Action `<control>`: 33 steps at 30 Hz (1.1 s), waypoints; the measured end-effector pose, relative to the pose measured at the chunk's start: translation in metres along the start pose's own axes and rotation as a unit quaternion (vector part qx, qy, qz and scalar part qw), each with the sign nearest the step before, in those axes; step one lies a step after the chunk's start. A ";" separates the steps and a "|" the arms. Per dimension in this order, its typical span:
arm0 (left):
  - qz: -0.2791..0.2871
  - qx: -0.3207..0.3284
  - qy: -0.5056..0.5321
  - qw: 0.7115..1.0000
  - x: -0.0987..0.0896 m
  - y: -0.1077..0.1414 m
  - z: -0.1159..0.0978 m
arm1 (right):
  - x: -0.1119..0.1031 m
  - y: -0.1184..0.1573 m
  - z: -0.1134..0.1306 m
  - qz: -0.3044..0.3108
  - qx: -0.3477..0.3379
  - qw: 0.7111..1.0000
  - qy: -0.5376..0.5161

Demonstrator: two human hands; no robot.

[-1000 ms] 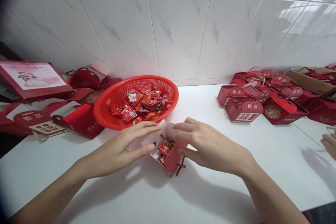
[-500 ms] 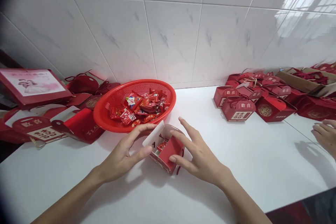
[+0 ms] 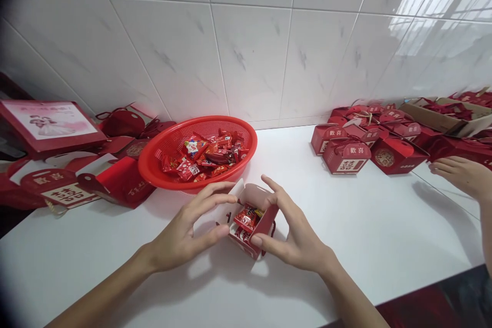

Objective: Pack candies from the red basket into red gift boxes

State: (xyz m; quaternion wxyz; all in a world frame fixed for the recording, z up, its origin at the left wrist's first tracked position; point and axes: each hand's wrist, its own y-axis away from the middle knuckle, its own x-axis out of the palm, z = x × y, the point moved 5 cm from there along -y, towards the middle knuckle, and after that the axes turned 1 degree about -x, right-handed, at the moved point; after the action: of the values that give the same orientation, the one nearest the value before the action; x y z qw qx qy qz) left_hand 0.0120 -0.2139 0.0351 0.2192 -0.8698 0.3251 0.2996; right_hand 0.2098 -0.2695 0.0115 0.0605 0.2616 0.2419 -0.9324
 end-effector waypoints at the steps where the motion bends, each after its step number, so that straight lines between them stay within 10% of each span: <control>1: 0.001 0.021 -0.003 1.000 0.001 0.002 -0.002 | 0.000 0.002 -0.001 -0.002 0.004 0.999 -0.035; 7: 0.052 0.110 -0.031 0.992 0.009 0.012 -0.020 | 0.003 0.017 0.007 0.000 -0.027 0.990 -0.139; 15: 0.175 0.037 -0.057 0.982 0.013 0.020 -0.026 | 0.008 0.038 0.019 -0.044 -0.059 0.985 -0.153; 33: 0.080 0.033 -0.105 0.991 0.007 0.022 -0.036 | -0.002 0.035 0.032 -0.002 -0.099 0.994 0.040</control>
State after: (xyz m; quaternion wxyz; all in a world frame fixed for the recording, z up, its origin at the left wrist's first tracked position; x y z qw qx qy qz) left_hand 0.0143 -0.2531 0.0521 0.2559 -0.7971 0.3780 0.3953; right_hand 0.2050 -0.3158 0.0220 0.0739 0.2912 0.3355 -0.8928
